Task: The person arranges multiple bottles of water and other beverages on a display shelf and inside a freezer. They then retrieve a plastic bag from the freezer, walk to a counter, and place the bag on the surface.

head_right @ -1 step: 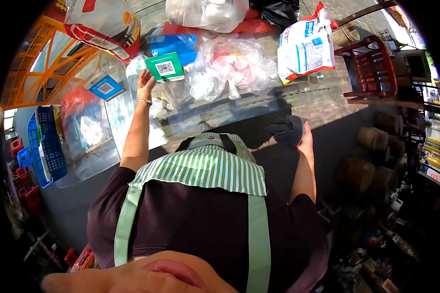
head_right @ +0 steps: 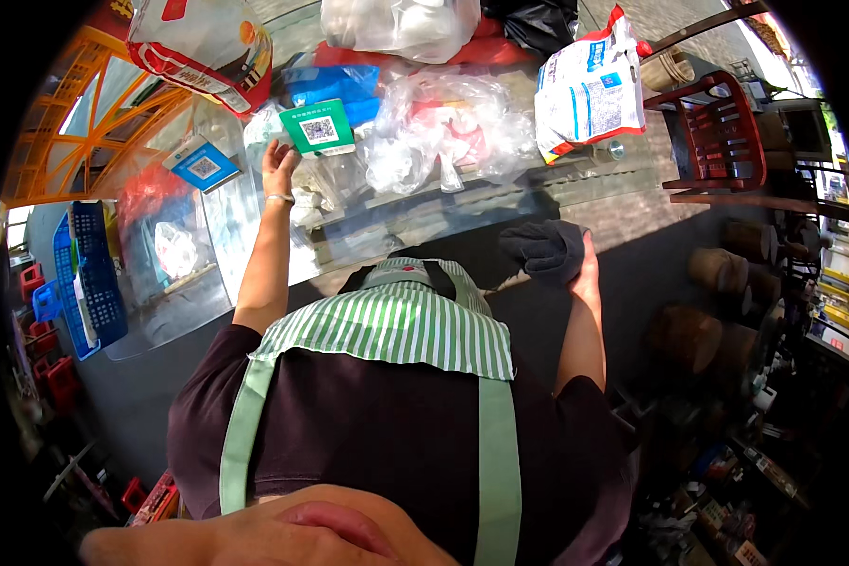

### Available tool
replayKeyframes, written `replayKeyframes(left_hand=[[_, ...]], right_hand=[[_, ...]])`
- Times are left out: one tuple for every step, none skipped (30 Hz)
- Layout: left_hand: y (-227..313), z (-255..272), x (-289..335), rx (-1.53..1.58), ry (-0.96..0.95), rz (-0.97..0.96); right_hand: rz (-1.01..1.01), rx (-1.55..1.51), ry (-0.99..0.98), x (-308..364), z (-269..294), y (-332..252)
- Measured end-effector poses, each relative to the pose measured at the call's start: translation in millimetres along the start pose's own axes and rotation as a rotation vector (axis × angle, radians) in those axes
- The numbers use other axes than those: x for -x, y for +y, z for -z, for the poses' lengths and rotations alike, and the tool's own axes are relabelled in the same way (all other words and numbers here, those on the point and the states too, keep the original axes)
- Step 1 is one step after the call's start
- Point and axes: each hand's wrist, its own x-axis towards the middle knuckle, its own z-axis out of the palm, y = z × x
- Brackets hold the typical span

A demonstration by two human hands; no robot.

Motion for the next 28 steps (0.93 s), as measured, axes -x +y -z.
replayKeyframes(left_hand=[[0, 2, 16, -0.033, -0.022, 0.061], [4, -12, 39, -0.059, -0.072, 0.131], [11, -22, 68, -0.089, -0.105, 0.195], [22, -37, 98, -0.042, -0.253, 0.346], [35, -56, 133, 0.0, -0.396, 0.5], [53, -74, 170, 0.03, -0.527, 0.553], [67, -89, 204, 0.082, -0.614, 0.618], [64, -96, 234, 0.177, -0.641, 0.563], [61, -97, 255, 0.268, -0.678, 0.51], [66, -93, 261, 0.35, -0.579, 0.6], [75, -83, 269, 0.428, -0.478, 0.693], [86, -71, 270, 0.439, -0.393, 0.715], [83, -55, 267, 0.354, -0.287, 0.702], [82, -37, 264, 0.228, -0.239, 0.653], [85, -18, 256, 0.068, -0.224, 0.542], [95, -4, 243, -0.116, -0.229, 0.411], [109, 10, 226, -0.319, -0.238, 0.263], [120, 25, 208, -0.499, -0.227, 0.115], [125, 38, 191, -0.629, -0.197, -0.004], [127, 52, 176, -0.757, -0.147, -0.106], [117, 64, 164, -0.817, -0.105, -0.144], [107, 73, 150, -0.876, -0.069, -0.182], [94, 79, 139, -1.18, -0.018, -0.264], [81, 82, 128, -1.192, -0.108, -0.172], [67, 83, 119, -1.208, -0.188, -0.084], [52, 82, 115, -1.335, -0.256, 0.016], [49, 48, 109, -1.557, -0.39, 0.205], [51, 26, 89, -1.554, -0.423, 0.162]], right_hand=[[0.048, 0.088, -0.014, 7, -29, 6], [-0.01, 0.093, 0.03, 5, -35, 16], [-0.077, 0.103, 0.059, -7, -39, 26], [-0.153, 0.096, -0.072, -20, -39, 42], [-0.238, 0.084, -0.204, -28, -40, 63], [-0.202, 0.193, -0.307, -26, -64, 88], [-0.167, 0.301, -0.415, -11, -106, 110], [-0.21, 0.328, -0.565, 13, -157, 125], [-0.25, 0.345, -0.705, 39, -193, 138], [-0.171, 0.434, -0.811, 47, -209, 150], [-0.091, 0.508, -0.912, 56, -213, 164], [-0.13, 0.389, -0.95, 58, -211, 174], [-0.286, 0.377, -0.92, 60, -202, 179], [-0.309, 0.398, -0.874, 64, -191, 182], [-0.33, 0.419, -0.812, 73, -182, 180], [-0.319, 0.428, -0.756, 71, -159, 186], [-0.297, 0.472, -0.669, 71, -133, 190], [-0.34, 0.491, -0.556, 71, -108, 193], [-0.376, 0.502, -0.431, 73, -84, 194], [-0.398, 0.537, -0.347, 78, -66, 194], [-0.417, 0.568, -0.26, 82, -50, 193], [-0.455, 0.571, -0.181, 83, -35, 190], [-0.442, 0.577, -0.147, 88, -29, 185], [-0.433, 0.566, -0.112, 91, -24, 180], [-0.423, 0.558, -0.087, 89, -21, 174], [-0.392, 0.536, -0.059, 87, -20, 171], [-0.35, 0.495, -0.001, 87, -13, 168], [-0.319, 0.472, 0.03, 85, -10, 164]])
